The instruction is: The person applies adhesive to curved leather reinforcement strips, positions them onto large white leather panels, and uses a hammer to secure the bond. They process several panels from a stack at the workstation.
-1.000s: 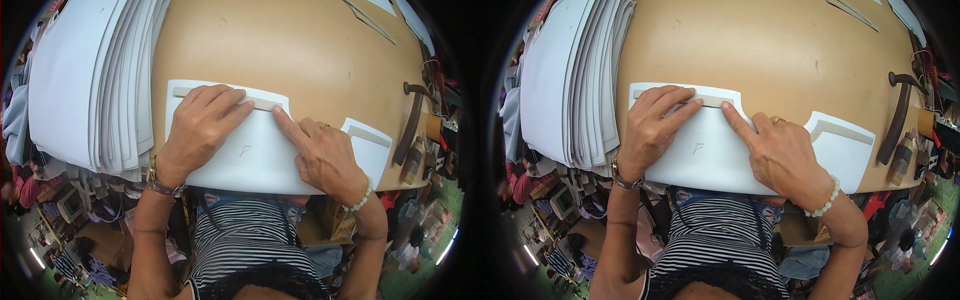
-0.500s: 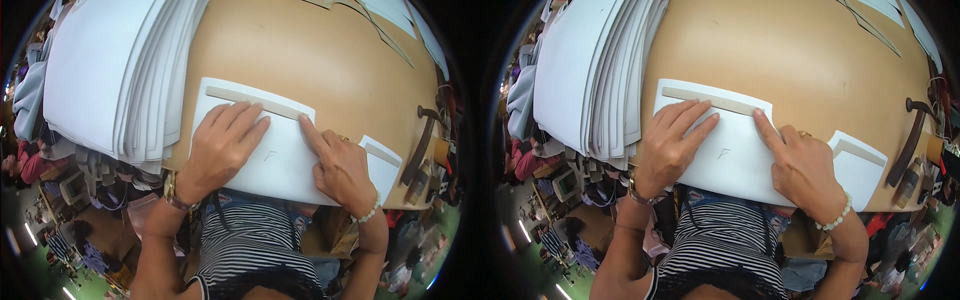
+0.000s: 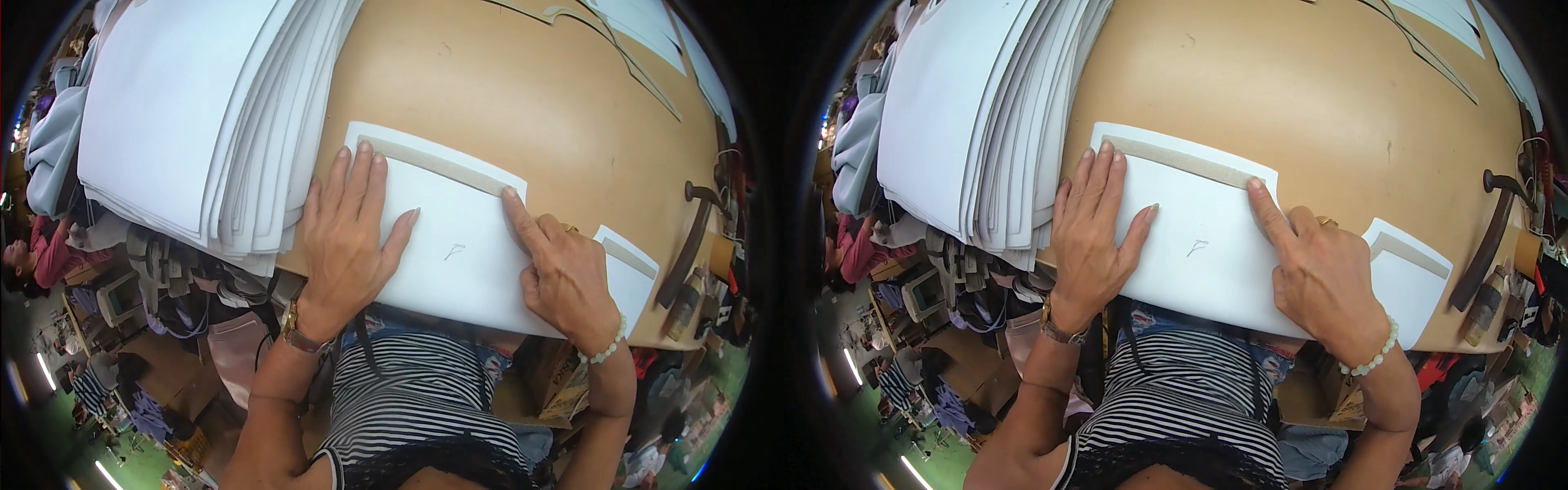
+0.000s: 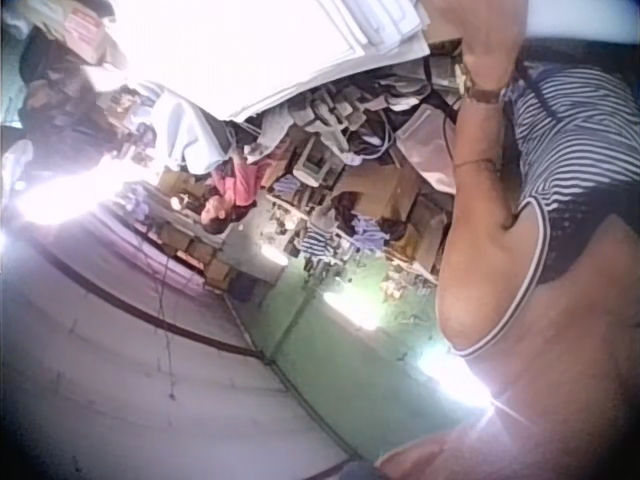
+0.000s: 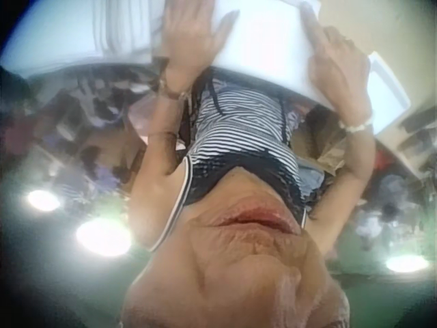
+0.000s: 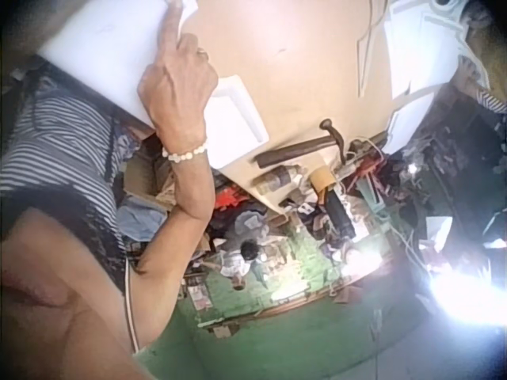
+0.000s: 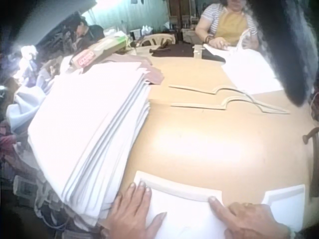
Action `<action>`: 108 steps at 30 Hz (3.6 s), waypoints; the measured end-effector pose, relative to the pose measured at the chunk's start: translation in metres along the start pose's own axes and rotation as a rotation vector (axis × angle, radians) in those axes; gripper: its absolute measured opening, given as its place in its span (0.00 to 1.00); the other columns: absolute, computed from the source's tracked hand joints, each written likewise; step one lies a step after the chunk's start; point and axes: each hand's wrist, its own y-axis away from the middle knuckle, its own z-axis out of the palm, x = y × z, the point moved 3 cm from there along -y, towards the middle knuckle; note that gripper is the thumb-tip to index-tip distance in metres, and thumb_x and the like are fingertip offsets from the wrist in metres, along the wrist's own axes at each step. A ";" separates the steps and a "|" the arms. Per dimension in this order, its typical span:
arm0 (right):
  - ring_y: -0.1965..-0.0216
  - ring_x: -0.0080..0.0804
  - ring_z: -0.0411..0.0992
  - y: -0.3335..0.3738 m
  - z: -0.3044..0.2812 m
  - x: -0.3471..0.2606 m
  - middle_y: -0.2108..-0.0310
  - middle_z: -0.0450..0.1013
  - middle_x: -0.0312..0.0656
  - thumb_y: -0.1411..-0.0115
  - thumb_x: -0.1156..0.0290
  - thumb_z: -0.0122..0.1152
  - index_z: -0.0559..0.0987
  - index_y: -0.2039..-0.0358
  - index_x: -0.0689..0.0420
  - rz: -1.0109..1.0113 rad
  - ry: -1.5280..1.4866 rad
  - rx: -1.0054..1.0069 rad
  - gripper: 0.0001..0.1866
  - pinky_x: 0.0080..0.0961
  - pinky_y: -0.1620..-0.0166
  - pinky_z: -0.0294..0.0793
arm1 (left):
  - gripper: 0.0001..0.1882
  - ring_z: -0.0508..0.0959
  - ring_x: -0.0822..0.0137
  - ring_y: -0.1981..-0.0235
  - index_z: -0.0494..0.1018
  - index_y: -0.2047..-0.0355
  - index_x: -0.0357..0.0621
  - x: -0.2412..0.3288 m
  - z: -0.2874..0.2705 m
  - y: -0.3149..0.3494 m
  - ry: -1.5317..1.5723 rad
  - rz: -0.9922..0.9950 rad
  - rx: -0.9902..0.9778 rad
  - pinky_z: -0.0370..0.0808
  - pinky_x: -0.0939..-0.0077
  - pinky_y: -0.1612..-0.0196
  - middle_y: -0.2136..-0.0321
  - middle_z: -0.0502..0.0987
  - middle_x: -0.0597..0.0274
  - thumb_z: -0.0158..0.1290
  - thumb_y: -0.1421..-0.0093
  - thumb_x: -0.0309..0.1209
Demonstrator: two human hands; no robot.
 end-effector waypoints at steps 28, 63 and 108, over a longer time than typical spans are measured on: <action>0.41 0.36 0.63 -0.008 0.029 -0.028 0.44 0.67 0.47 0.45 0.82 0.42 0.61 0.41 0.65 0.043 -0.032 0.427 0.28 0.48 0.37 0.50 | 0.20 0.69 0.55 0.47 0.68 0.49 0.36 0.003 -0.003 -0.012 -0.164 0.117 0.105 0.64 0.57 0.49 0.50 0.71 0.48 0.47 0.40 0.33; 0.52 0.59 0.69 0.219 0.027 0.094 0.51 0.69 0.61 0.39 0.73 0.49 0.60 0.38 0.56 0.803 -0.162 0.853 0.27 0.39 0.50 0.68 | 0.24 0.60 0.51 0.39 0.63 0.41 0.52 0.208 0.067 0.031 0.291 0.784 -0.099 0.59 0.47 0.42 0.40 0.60 0.51 0.47 0.37 0.40; 0.75 0.46 0.71 0.122 0.031 -0.016 0.73 0.71 0.48 0.44 0.77 0.56 0.65 0.40 0.52 0.235 -0.348 0.560 0.30 0.33 0.70 0.71 | 0.23 0.71 0.54 0.50 0.73 0.56 0.42 0.114 0.043 0.042 0.335 0.745 0.121 0.67 0.57 0.49 0.52 0.71 0.49 0.59 0.50 0.41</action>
